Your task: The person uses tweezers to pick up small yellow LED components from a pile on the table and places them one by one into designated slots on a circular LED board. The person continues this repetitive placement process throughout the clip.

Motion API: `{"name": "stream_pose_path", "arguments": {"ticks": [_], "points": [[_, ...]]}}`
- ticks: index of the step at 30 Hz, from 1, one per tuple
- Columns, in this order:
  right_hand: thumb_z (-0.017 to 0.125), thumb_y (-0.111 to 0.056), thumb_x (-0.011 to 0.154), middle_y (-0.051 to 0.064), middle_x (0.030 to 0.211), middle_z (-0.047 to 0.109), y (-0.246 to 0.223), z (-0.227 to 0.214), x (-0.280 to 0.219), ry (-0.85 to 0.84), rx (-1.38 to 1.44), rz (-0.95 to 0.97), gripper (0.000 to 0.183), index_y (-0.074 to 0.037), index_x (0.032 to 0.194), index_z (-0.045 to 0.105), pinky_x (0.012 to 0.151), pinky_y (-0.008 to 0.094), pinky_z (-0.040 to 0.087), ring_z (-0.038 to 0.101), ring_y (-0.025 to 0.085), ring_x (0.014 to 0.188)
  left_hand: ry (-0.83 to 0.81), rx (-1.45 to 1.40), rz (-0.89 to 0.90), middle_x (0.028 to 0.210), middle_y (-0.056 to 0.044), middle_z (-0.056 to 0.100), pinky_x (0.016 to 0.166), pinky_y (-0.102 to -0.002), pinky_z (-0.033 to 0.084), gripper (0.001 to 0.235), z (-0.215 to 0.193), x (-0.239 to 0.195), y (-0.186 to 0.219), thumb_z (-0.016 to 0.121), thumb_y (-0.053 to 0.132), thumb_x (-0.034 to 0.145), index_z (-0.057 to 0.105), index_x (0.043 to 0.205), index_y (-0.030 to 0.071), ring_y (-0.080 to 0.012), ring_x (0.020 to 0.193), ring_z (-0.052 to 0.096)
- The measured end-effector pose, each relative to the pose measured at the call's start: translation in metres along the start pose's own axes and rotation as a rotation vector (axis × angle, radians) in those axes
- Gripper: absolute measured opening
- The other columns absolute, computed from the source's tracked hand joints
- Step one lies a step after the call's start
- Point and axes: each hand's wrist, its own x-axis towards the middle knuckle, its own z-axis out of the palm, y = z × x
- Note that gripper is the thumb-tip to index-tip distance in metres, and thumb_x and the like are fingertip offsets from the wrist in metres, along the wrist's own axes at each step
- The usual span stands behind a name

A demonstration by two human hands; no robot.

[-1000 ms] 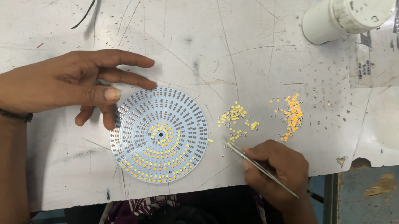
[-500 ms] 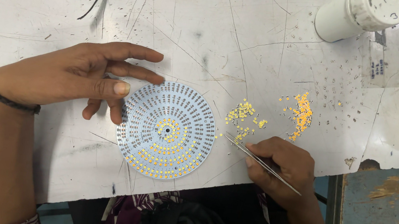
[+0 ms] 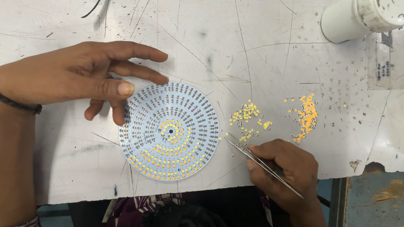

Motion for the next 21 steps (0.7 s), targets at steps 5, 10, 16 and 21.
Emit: {"name": "stream_pose_path", "arguments": {"ticks": [5,10,16,21], "points": [[0.076,-0.008,0.081,0.007,0.077,0.071,-0.002,-0.002,-0.001,-0.015,0.044,0.064,0.017,0.000,0.096,0.074,0.057,0.026,0.051,0.067,0.013,0.062,-0.037,-0.026,0.060,0.139,-0.022,0.066,0.040,-0.022,0.056,0.070,0.000,0.000,0.002,0.063,0.034,0.094,0.040,0.154,0.006,-0.0160,0.066,0.080],[0.077,-0.009,0.078,0.006,0.076,0.071,0.000,-0.001,0.010,-0.173,0.117,-0.006,0.018,-0.001,0.093,0.073,0.056,0.026,0.051,0.068,0.013,0.061,-0.062,-0.027,0.093,0.140,-0.023,0.064,0.040,-0.021,0.056,0.072,0.001,-0.001,-0.003,0.064,0.036,0.094,0.038,0.154,0.004,-0.0165,0.067,0.080],[0.078,-0.012,0.078,0.006,0.076,0.072,0.003,0.005,0.029,-0.284,0.105,-0.095,0.017,-0.002,0.092,0.073,0.054,0.027,0.050,0.067,0.014,0.059,-0.041,-0.006,0.070,0.136,-0.024,0.065,0.038,-0.022,0.056,0.074,0.000,0.000,-0.003,0.064,0.038,0.091,0.038,0.152,0.005,-0.0184,0.067,0.082],[0.080,-0.015,0.080,0.005,0.076,0.072,0.010,-0.003,0.043,-0.392,0.137,-0.120,0.018,-0.003,0.092,0.075,0.054,0.026,0.050,0.068,0.015,0.061,-0.024,-0.011,0.072,0.135,-0.024,0.066,0.036,-0.022,0.056,0.075,0.002,0.001,-0.003,0.065,0.041,0.090,0.040,0.152,0.005,-0.0193,0.065,0.082]]}}
